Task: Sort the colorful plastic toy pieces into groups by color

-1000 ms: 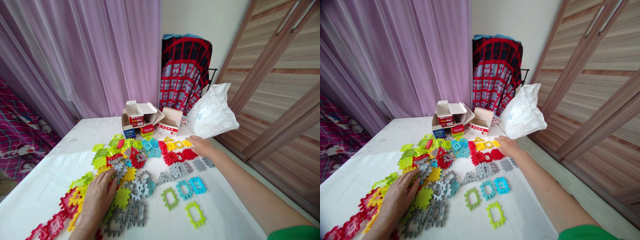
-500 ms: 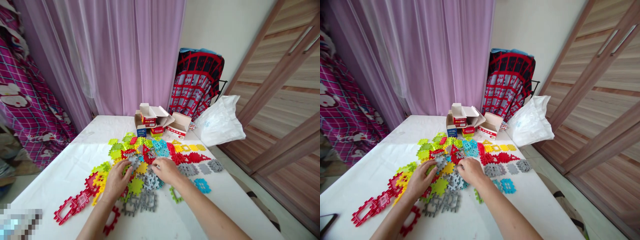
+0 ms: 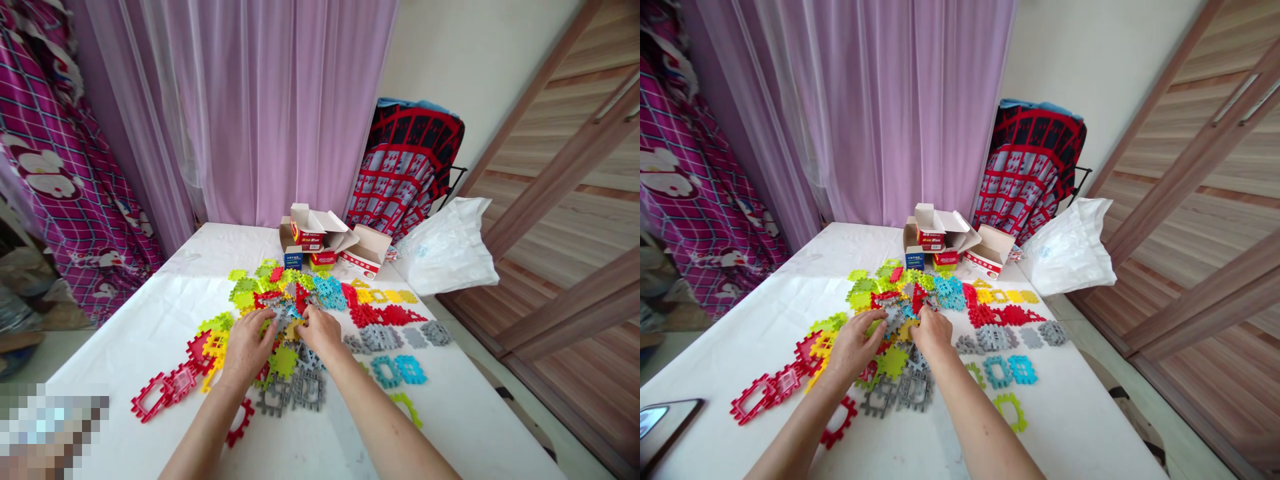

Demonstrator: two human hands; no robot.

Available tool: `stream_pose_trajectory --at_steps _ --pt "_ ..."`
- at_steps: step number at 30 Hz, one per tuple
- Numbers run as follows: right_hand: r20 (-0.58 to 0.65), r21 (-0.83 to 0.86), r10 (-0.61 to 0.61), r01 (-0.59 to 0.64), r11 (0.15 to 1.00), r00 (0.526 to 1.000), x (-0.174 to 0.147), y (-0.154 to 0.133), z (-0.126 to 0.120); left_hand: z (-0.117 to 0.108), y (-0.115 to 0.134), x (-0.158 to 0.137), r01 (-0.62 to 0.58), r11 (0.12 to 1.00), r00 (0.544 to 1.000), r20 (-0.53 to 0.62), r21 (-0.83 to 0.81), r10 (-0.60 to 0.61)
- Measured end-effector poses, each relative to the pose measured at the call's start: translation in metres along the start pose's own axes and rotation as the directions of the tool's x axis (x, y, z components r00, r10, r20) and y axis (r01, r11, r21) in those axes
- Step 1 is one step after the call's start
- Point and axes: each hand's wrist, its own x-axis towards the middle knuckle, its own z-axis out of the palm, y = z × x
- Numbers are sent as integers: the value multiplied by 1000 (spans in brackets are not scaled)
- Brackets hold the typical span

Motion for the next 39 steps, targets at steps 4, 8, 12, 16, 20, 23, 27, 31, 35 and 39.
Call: stream_pose_trajectory --at_steps 4,8,12,16,20,23,27,31,35,39 --pt "-33 194 8 -2 981 999 0 11 -1 -6 7 0 45 999 999 21 13 -45" --pt "-243 361 -158 240 901 957 -10 30 -10 -7 17 -1 199 974 977 101 -110 -189" --pt "-538 307 -371 586 749 757 -31 43 -14 -7 33 -2 445 782 884 351 -436 -308" --pt "-609 228 -416 651 724 676 -48 45 -14 -8 50 -4 619 517 776 564 -591 -283" --pt "-636 195 -430 673 713 641 -54 45 -13 -4 55 -7 685 352 727 628 -638 -277" --pt "-597 219 -420 642 735 684 -56 46 -14 -1 54 -6 675 324 737 588 -663 -334" --pt "-518 247 -418 599 762 746 -65 48 -19 -3 54 -4 654 348 753 535 -672 -383" --pt "-443 224 -364 495 840 819 -73 44 -24 -4 56 -3 656 385 753 531 -650 -388" --pt "-368 140 -289 360 922 884 -75 38 -28 0 57 -4 610 415 790 476 -675 -387" --pt "-341 83 -279 324 942 898 -76 38 -29 3 58 -4 612 414 789 480 -674 -385"
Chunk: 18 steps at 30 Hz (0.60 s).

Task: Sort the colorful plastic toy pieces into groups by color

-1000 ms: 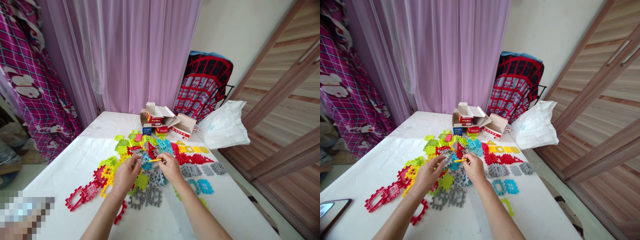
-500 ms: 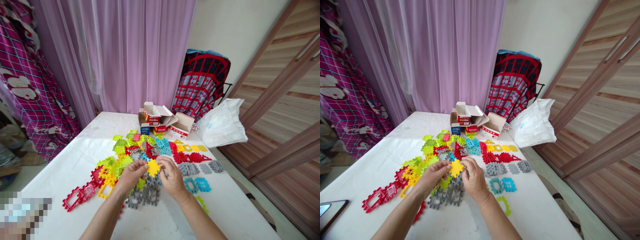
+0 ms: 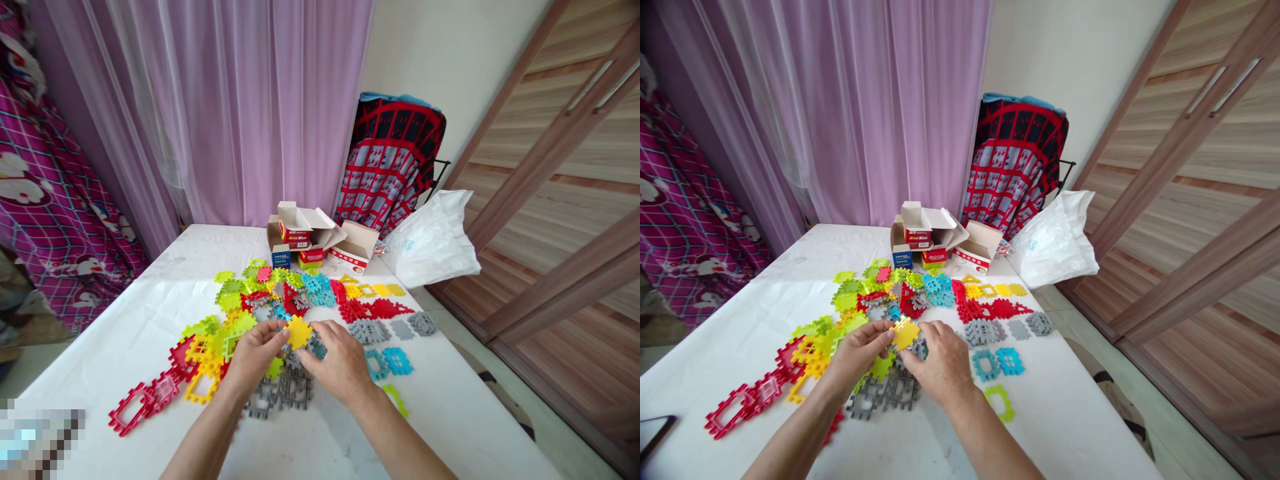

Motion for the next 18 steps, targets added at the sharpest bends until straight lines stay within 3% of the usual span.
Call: stream_pose_trajectory --at_steps 5,11,18 --pt "-32 20 -99 100 995 995 0 1 -5 1 -2 1 13 1000 1000 9 17 -13" --pt "257 96 -294 278 956 921 8 8 -23 0 -2 -1 -10 996 991 131 90 -2" --pt "410 84 -304 296 951 860 15 16 -38 3 -3 -4 -27 995 976 219 91 6"
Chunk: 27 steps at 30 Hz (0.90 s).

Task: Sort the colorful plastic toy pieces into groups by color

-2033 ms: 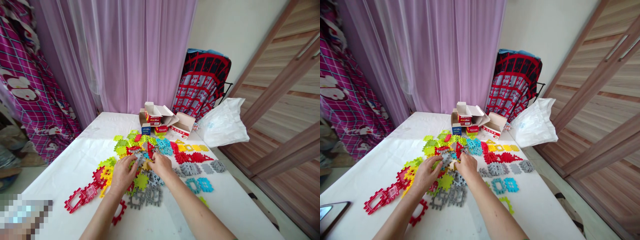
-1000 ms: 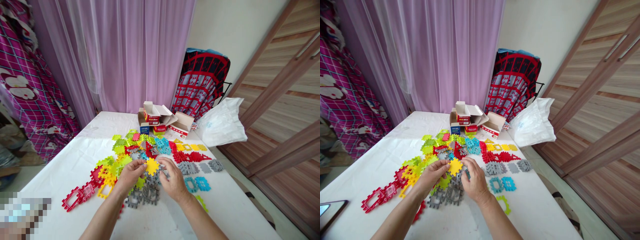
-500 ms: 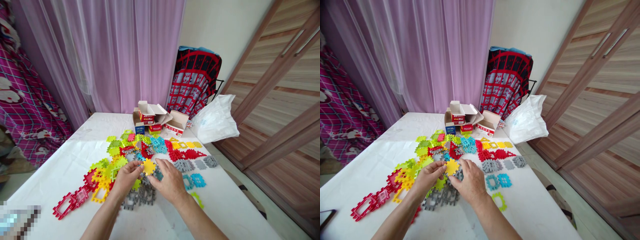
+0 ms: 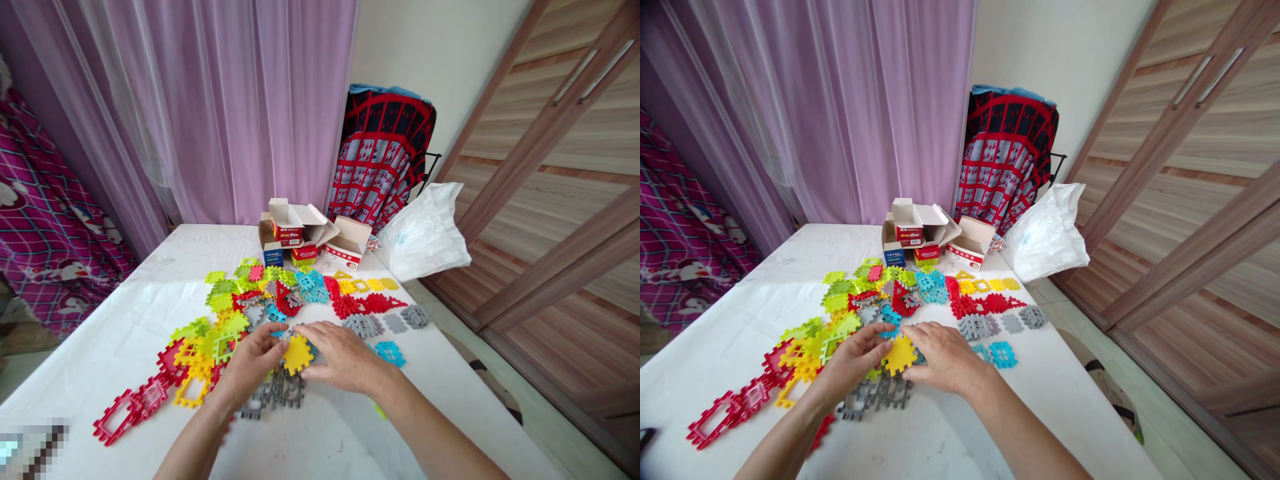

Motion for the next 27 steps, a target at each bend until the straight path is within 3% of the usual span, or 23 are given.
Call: stream_pose_trajectory --at_steps 10,13,17,27 --pt "-13 22 86 -86 996 996 -3 4 -6 4 10 -7 -9 998 1000 -6 66 9" --pt "-27 16 106 -106 994 994 -4 7 -6 4 10 -7 3 999 999 44 42 -5" --pt "-26 2 108 -108 994 994 -5 6 -6 8 6 -7 46 999 992 119 -18 -44" --pt "-107 -120 68 -81 989 992 -10 -1 -8 9 -2 -4 54 997 994 103 -53 -48"
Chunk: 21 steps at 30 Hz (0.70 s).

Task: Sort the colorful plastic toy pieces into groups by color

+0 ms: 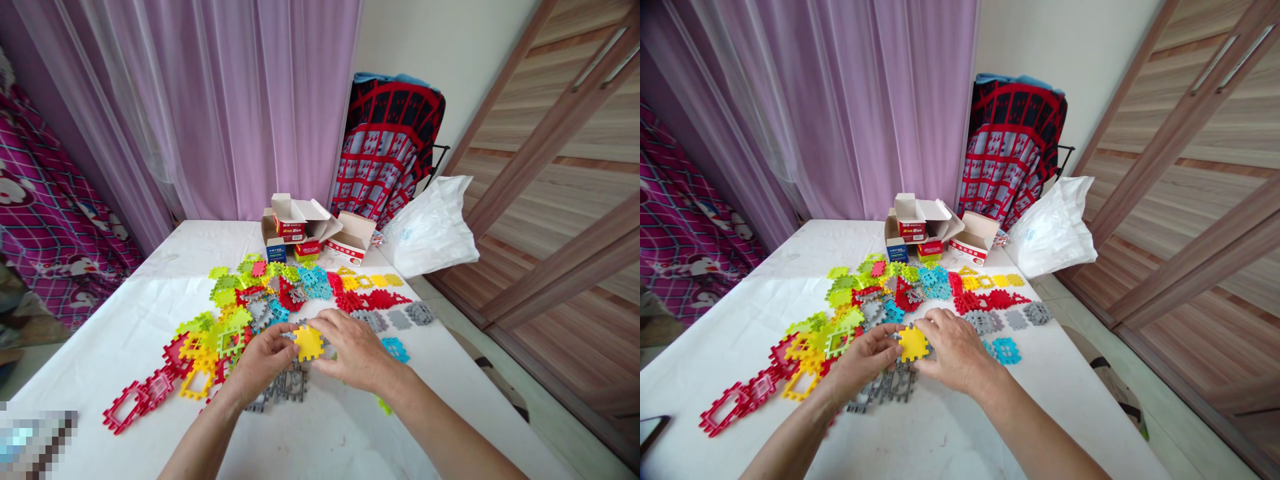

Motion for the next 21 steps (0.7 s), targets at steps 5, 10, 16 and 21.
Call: stream_pose_trajectory --at_steps 5,10,16,21 --pt "6 -66 28 -28 997 1000 -2 -4 0 1 -3 -2 -43 992 999 21 121 41" --pt "-6 -122 89 -89 988 996 -5 31 -11 -24 5 -4 -122 840 968 -122 529 218" --pt "-26 -302 338 -330 894 941 6 156 -51 -57 15 -5 98 564 834 -377 820 402" --pt "94 -523 512 -396 755 854 23 238 -60 -77 4 -1 116 305 678 -300 945 671"
